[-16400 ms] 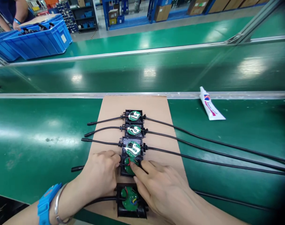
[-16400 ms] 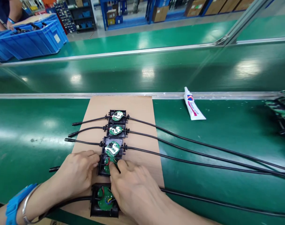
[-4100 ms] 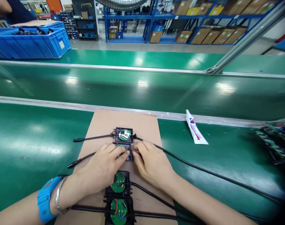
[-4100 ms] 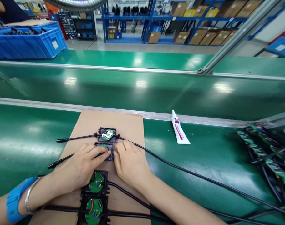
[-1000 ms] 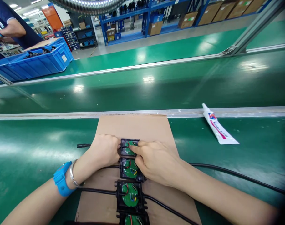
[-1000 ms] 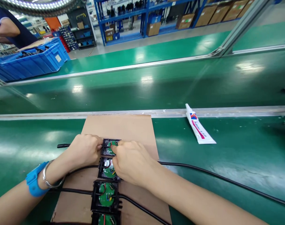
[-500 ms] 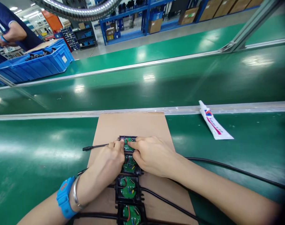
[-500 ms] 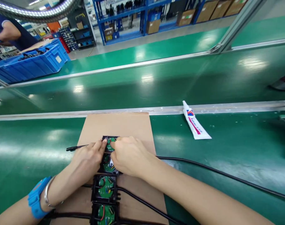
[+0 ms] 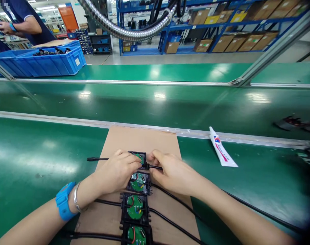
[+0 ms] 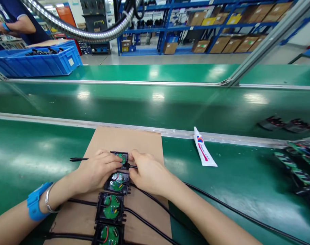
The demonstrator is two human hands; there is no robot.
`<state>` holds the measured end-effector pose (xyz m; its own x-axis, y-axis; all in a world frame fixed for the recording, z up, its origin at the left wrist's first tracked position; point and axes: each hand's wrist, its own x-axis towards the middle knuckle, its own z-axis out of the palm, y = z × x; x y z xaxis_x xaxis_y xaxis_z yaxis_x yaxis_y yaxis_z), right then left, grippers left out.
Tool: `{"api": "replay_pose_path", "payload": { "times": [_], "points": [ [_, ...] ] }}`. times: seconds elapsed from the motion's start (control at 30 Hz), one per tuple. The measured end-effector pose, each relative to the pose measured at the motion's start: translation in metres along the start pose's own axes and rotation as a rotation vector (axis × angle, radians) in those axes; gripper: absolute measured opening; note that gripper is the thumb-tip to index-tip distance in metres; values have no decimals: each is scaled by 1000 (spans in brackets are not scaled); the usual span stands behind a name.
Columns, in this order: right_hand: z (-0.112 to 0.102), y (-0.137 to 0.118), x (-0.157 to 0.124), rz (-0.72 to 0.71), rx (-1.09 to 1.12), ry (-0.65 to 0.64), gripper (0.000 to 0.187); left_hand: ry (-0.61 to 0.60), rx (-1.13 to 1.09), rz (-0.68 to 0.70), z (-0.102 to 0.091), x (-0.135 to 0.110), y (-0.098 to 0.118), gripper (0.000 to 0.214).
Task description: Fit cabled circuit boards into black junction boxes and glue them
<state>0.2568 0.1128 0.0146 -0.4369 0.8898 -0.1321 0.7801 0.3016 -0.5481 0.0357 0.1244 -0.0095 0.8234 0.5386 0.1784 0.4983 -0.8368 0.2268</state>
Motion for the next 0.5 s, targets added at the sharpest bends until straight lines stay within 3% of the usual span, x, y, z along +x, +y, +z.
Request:
{"api": "replay_pose_path", "payload": {
  "times": [0.1, 0.2, 0.4, 0.5],
  "points": [
    [1, -3, 1, -7, -21, -3, 9, 3, 52, -23, 8, -3, 1, 23],
    [6, -6, 2, -36, -43, 5, 8, -5, 71, -60, 12, -4, 5, 26],
    [36, 0, 0, -102, 149, 279, 13, -30, 82, -87, 10, -1, 10, 24],
    [41, 6, -1, -69, 151, 271, 17, -29, 78, -71, 9, -2, 9, 24]
  ]
}}
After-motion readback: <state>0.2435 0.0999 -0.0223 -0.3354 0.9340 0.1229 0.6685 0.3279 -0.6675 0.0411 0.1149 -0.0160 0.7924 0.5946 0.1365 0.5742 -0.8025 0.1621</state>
